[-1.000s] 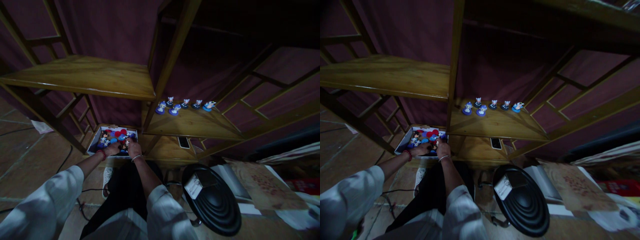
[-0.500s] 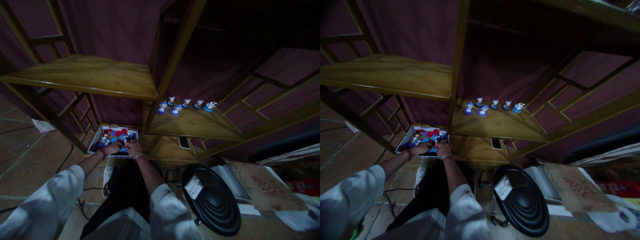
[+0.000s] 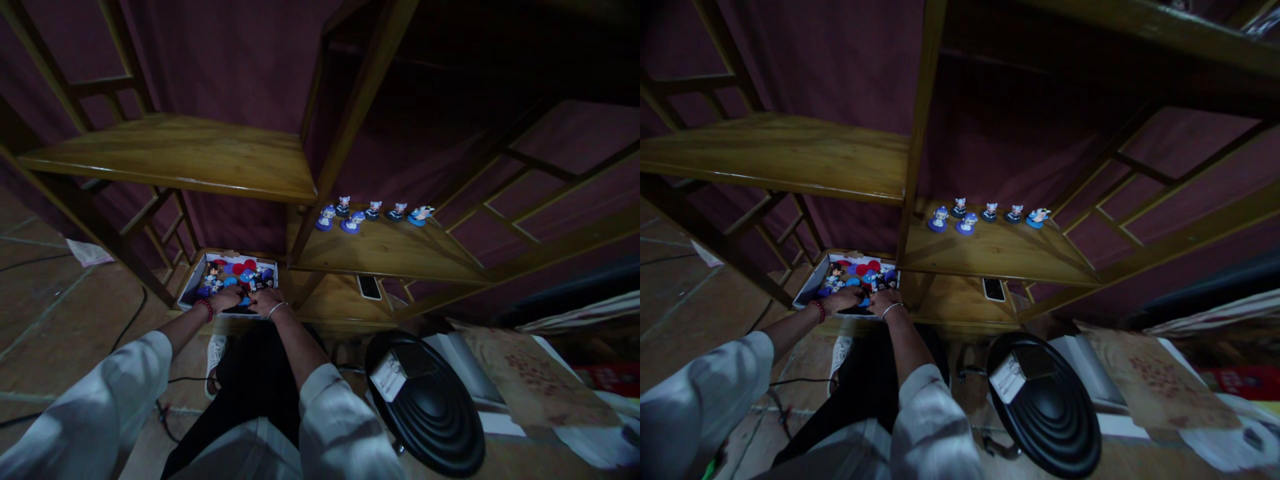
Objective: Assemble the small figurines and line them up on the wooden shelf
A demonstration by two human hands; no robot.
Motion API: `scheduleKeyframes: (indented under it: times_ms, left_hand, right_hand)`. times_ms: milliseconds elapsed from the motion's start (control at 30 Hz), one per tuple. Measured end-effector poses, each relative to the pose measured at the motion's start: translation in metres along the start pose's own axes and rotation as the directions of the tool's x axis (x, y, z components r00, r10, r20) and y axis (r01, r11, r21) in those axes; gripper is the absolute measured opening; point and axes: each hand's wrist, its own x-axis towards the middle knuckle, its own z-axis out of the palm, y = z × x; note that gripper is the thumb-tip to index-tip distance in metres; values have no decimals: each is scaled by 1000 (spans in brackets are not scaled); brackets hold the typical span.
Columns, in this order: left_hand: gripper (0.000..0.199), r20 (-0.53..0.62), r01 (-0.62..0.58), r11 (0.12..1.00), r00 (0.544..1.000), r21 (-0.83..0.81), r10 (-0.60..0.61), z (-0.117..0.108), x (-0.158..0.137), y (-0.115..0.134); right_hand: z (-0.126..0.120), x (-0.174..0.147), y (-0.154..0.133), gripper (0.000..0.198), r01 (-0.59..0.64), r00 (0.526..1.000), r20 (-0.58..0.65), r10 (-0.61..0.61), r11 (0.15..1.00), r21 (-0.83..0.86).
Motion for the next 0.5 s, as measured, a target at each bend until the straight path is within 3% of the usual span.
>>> scheduleKeyframes:
  times_ms: [267, 500]
  left_hand:
    - [27, -20, 4, 999, 1000, 36, -3, 0, 3, -1]
    - [29, 34, 28, 970, 999, -241, -21, -2, 1, 1]
  right_hand:
    - [5, 0, 8, 31, 16, 996, -89, -6, 994, 112]
    - [7, -5, 9, 37, -7, 979, -199, 36, 989, 145]
